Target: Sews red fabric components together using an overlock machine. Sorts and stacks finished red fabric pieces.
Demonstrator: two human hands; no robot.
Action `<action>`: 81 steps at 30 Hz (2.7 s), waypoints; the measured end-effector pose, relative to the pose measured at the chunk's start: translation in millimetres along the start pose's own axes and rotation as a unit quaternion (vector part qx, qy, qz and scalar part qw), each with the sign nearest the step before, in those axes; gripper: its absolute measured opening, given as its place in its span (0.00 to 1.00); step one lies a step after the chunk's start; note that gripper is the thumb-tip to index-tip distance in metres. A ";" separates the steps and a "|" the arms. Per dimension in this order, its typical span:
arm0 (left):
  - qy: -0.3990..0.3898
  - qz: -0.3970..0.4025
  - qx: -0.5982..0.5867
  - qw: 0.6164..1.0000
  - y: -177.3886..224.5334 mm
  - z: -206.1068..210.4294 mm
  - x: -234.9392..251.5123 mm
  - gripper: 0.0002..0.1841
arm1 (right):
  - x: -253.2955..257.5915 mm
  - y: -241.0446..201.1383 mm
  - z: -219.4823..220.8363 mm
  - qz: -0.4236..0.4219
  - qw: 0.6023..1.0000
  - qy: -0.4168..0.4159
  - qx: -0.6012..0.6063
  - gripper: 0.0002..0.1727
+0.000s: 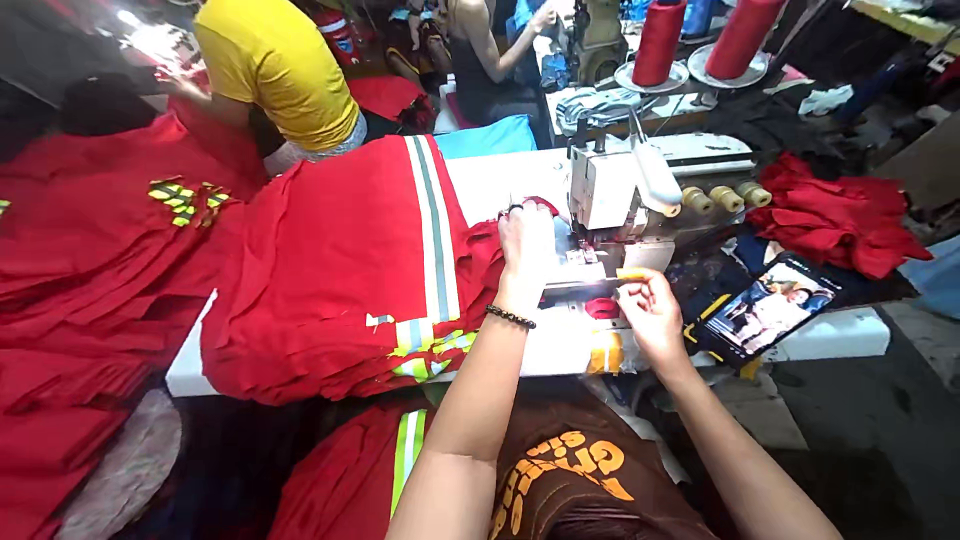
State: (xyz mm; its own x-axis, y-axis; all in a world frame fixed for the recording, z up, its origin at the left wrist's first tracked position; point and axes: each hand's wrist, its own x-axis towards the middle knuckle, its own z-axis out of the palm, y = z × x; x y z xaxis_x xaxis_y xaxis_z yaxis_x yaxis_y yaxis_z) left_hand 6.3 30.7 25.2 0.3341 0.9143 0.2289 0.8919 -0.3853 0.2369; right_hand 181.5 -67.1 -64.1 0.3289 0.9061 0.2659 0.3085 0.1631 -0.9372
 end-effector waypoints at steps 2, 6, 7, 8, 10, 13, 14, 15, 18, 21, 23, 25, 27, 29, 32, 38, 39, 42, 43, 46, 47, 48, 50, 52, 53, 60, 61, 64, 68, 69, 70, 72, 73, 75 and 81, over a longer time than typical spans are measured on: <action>0.003 -0.036 -0.011 0.999 2.1 -3.1 -4.1 0.13 | -5.3 -6.6 -4.2 -0.008 1.000 -0.024 -0.012 0.16; 0.003 -0.130 -0.054 0.990 -7.0 1.1 -13.9 0.14 | -10.6 -31.3 1.2 -0.081 0.994 -0.075 -0.001 0.15; -0.021 -0.155 -0.048 0.987 -7.8 -3.9 -20.8 0.14 | -11.0 -34.7 4.8 -0.114 0.989 -0.092 -0.001 0.16; -0.053 -0.173 -0.039 0.983 -6.7 -11.6 -32.3 0.14 | -11.1 -35.5 9.1 -0.156 0.981 -0.112 -0.002 0.18; -0.089 -0.166 -0.025 0.982 -3.4 -25.7 -64.5 0.15 | -10.2 -35.6 17.6 -0.216 0.962 -0.166 -0.001 0.24; -0.071 -0.096 -0.097 0.988 -5.5 -31.3 -110.5 0.13 | -8.0 -36.4 26.3 -0.233 0.935 -0.268 -0.016 0.26; -0.054 -0.070 -0.141 0.986 -8.8 -28.4 -120.1 0.13 | -5.7 -35.7 27.6 -0.245 0.924 -0.290 -0.033 0.24; -0.035 -0.044 -0.186 0.981 -13.2 -24.2 -126.3 0.12 | -2.1 -33.6 28.0 -0.267 0.916 -0.296 -0.050 0.19; -0.033 -0.021 -0.298 0.954 -23.9 -13.6 -132.4 0.11 | 10.0 -22.9 16.9 -0.274 0.924 -0.248 -0.093 0.10; -0.053 -0.050 -0.394 0.916 -29.9 3.8 -128.4 0.10 | 25.2 -10.4 -8.1 -0.205 0.956 -0.170 -0.122 0.09; -0.060 -0.077 -0.449 0.888 -31.3 18.9 -125.3 0.11 | 26.3 -12.8 -21.1 -0.166 0.966 -0.131 -0.152 0.09; -0.057 -0.111 -0.498 0.858 -30.4 30.3 -123.8 0.12 | 16.2 -25.9 -23.1 -0.166 0.963 -0.133 -0.165 0.09; -0.058 -0.139 -0.554 0.819 -29.3 36.8 -124.8 0.14 | -6.0 -43.3 -15.4 -0.232 0.939 -0.187 -0.172 0.08; -0.051 -0.156 -0.615 0.772 -27.3 34.2 -129.5 0.13 | -32.9 -66.8 -2.4 -0.308 0.892 -0.291 -0.158 0.07; -0.039 -0.171 -0.620 0.765 -28.8 13.3 -148.5 0.07 | -50.0 -93.9 17.7 -0.362 0.824 -0.430 -0.068 0.06; -0.112 -0.042 -0.273 0.955 -44.5 -54.7 -238.7 0.12 | -20.6 -89.5 75.1 -0.355 0.836 -0.418 -0.026 0.16; -0.082 -0.044 -0.280 0.955 -49.6 -63.0 -255.9 0.12 | -20.3 -84.9 87.6 -0.364 0.811 -0.452 -0.079 0.18; 0.065 -0.164 -0.333 0.926 -75.8 -90.3 -304.5 0.11 | -27.3 -67.3 115.2 -0.390 0.751 -0.509 -0.158 0.22; 0.117 -0.222 -0.352 0.901 -86.7 -97.3 -318.4 0.11 | -28.6 -63.7 119.5 -0.396 0.749 -0.507 -0.159 0.22; 0.230 -0.367 -0.478 0.764 -110.4 -99.7 -347.4 0.12 | -32.9 -68.9 123.7 -0.362 0.789 -0.479 -0.128 0.18; 0.239 -0.383 -0.520 0.725 -113.2 -94.9 -351.1 0.13 | -34.9 -79.1 122.6 -0.331 0.802 -0.477 -0.142 0.18; 0.233 -0.388 -0.550 0.702 -112.6 -87.1 -351.9 0.14 | -39.2 -90.0 122.3 -0.296 0.816 -0.475 -0.143 0.18; 0.176 -0.371 -0.586 0.699 -103.3 -64.0 -347.5 0.14 | -56.0 -110.2 123.6 -0.229 0.835 -0.487 -0.116 0.16; 0.085 -0.328 -0.621 0.706 -89.4 -38.3 -338.2 0.15 | -76.5 -123.9 126.6 -0.198 0.835 -0.506 -0.089 0.16; 0.041 -0.310 -0.641 0.701 -82.6 -26.2 -333.7 0.17 | -85.7 -127.5 127.2 -0.193 0.835 -0.509 -0.081 0.16; 0.070 -0.339 -0.820 0.456 -67.8 -3.2 -312.4 0.22 | -127.7 -137.6 106.4 -0.216 0.793 -0.566 -0.063 0.14; 0.101 -0.339 -0.823 0.445 -71.9 -5.9 -310.6 0.20 | -131.7 -136.5 103.2 -0.223 0.774 -0.588 -0.067 0.15; 0.233 -0.365 -0.809 0.397 -84.7 -13.9 -307.4 0.13 | -132.7 -129.6 96.9 -0.212 0.746 -0.623 -0.102 0.17; 0.361 -0.381 -0.739 0.422 -108.3 -33.4 -317.5 0.13 | -113.8 -99.7 99.5 -0.267 0.763 -0.558 -0.191 0.18; 0.356 -0.367 -0.714 0.478 -112.6 -36.6 -321.2 0.13 | -109.6 -92.8 99.8 -0.291 0.758 -0.549 -0.199 0.14; 0.327 -0.359 -0.665 0.567 -115.9 -37.9 -325.1 0.13 | -107.4 -89.3 99.8 -0.309 0.748 -0.555 -0.193 0.11; 0.168 -0.344 -0.466 0.798 -119.8 -37.8 -330.6 0.13 | -110.5 -96.9 99.5 -0.311 0.715 -0.607 -0.153 0.11; 0.043 -0.330 -0.355 0.874 -117.8 -38.7 -328.9 0.15 | -114.7 -104.3 99.6 -0.299 0.696 -0.638 -0.135 0.12; -0.166 -0.292 -0.222 0.916 -107.5 -34.1 -318.3 0.18 | -123.9 -114.9 101.8 -0.289 0.670 -0.675 -0.107 0.12; -0.018 -0.298 -0.201 0.933 -96.0 -18.2 -318.4 0.18 | -130.3 -118.0 101.6 -0.308 0.664 -0.671 -0.116 0.11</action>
State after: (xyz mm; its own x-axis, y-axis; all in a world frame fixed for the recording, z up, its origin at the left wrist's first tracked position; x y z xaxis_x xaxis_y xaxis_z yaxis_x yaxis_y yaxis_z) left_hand -191.2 -225.7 -53.2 -0.1684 0.9819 -0.0863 0.7382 0.1837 0.6491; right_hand 11.6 -164.7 -11.1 -0.9679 0.2511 -0.0039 0.1949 0.7412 -0.6424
